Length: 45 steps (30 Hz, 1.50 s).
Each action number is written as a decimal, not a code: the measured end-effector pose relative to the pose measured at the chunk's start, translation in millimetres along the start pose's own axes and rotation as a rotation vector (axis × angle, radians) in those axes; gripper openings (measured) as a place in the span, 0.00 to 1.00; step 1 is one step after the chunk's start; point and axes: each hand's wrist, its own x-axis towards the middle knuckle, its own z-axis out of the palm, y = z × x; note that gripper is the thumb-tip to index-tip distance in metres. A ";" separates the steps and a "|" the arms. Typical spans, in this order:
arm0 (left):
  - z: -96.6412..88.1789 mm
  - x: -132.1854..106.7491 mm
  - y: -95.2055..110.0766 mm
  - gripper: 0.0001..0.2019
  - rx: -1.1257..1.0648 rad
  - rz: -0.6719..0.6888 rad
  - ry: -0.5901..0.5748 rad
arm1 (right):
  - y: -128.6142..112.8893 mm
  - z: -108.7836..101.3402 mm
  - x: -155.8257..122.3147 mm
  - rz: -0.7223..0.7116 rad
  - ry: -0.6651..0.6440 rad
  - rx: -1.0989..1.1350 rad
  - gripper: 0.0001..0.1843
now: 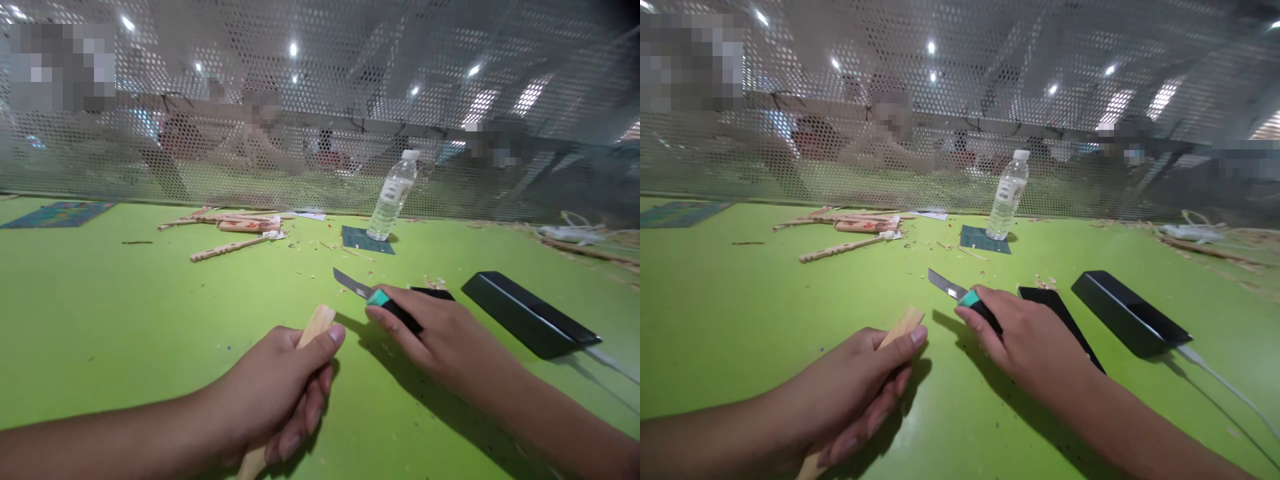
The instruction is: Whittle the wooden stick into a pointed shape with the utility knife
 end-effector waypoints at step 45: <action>-0.9 -3.0 0.2 0.33 0.116 0.009 -0.029 | -8.1 -7.0 0.5 -0.092 -0.199 0.251 0.18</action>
